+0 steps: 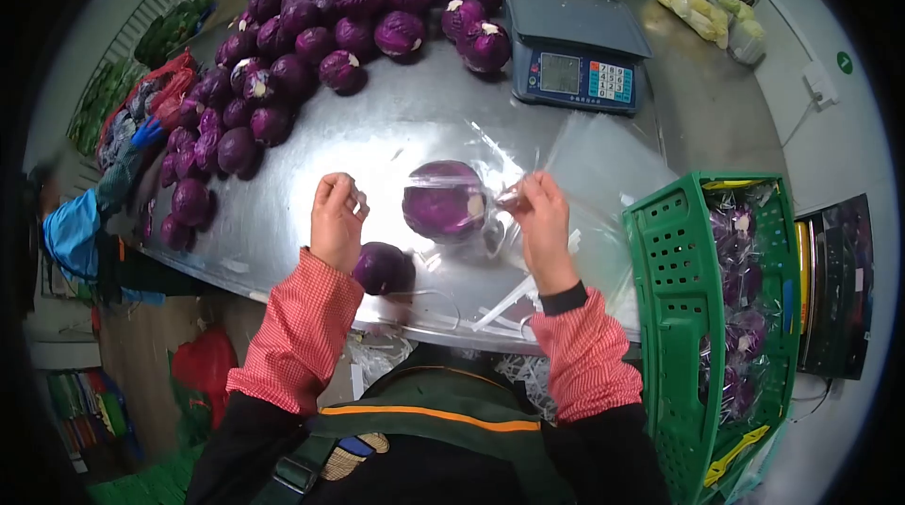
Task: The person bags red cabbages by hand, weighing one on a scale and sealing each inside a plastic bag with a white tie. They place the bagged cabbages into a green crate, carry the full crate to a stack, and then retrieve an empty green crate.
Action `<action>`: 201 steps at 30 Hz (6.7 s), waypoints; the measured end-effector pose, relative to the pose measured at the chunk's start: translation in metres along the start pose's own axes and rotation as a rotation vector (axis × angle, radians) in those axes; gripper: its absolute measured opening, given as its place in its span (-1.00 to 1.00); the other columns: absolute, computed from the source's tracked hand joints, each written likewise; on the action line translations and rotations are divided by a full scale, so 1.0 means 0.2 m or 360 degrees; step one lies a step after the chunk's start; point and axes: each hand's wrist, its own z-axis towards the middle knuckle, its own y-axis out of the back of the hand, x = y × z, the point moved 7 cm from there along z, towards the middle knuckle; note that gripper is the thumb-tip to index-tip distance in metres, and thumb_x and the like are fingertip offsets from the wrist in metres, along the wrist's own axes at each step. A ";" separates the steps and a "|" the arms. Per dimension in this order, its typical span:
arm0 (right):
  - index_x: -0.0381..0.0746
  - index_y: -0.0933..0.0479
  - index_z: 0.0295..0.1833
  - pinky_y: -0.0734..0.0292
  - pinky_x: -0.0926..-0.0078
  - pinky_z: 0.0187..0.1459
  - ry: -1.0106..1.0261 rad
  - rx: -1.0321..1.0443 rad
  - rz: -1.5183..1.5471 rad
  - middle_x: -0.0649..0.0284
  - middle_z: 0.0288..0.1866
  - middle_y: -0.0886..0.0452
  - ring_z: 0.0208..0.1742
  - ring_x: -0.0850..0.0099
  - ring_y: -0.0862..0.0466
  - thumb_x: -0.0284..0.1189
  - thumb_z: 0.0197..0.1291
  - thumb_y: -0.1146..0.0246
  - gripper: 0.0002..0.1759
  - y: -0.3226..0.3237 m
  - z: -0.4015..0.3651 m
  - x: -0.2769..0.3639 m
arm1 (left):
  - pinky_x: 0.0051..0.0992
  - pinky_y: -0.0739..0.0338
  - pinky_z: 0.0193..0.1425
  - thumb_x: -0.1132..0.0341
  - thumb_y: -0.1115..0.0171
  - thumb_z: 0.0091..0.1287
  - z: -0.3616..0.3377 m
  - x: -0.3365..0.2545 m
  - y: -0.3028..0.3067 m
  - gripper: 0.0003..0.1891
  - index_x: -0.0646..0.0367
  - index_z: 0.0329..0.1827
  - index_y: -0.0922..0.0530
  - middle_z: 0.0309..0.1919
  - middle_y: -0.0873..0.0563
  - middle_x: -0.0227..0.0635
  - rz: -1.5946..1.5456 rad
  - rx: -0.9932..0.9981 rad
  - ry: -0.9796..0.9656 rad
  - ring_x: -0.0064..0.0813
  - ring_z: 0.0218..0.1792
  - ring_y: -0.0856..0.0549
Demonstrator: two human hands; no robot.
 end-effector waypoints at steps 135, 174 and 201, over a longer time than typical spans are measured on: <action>-0.10 -0.25 0.40 -0.30 -0.15 0.31 -0.0472 -0.0432 0.0771 0.05 0.39 -0.31 0.38 0.05 -0.36 0.20 0.24 0.04 -0.22 0.62 -0.79 0.02 | -0.41 -0.50 -0.23 0.21 -0.33 0.19 -0.30 0.92 -0.55 -0.69 0.24 -0.13 -0.54 -0.33 -0.57 -0.23 0.1740 0.1132 -0.0108 -0.34 -0.35 -0.57; -0.20 -0.50 -0.27 -0.56 0.16 -0.30 0.0795 -0.0450 -0.2833 0.11 -0.35 -0.64 -0.25 0.12 -0.66 -0.23 0.15 -0.23 -0.76 0.21 -0.30 0.18 | -0.62 -0.46 -0.30 0.34 -0.16 0.38 -0.08 0.58 -0.32 -0.90 0.17 -0.21 -0.49 -0.41 -0.54 -0.50 0.0510 0.0877 0.0292 -0.70 -0.41 -0.50; -0.38 -0.43 -0.45 -0.36 0.19 -0.44 0.0163 -0.0067 -0.1728 -0.09 -0.58 -0.47 -0.55 0.06 -0.49 -0.20 0.32 -0.10 -0.55 0.13 -0.44 0.08 | -0.63 -0.44 -0.28 0.37 -0.17 0.36 -0.17 0.26 -0.45 -0.93 0.16 -0.19 -0.52 -0.39 -0.54 -0.52 0.0299 0.0844 0.0145 -0.70 -0.42 -0.49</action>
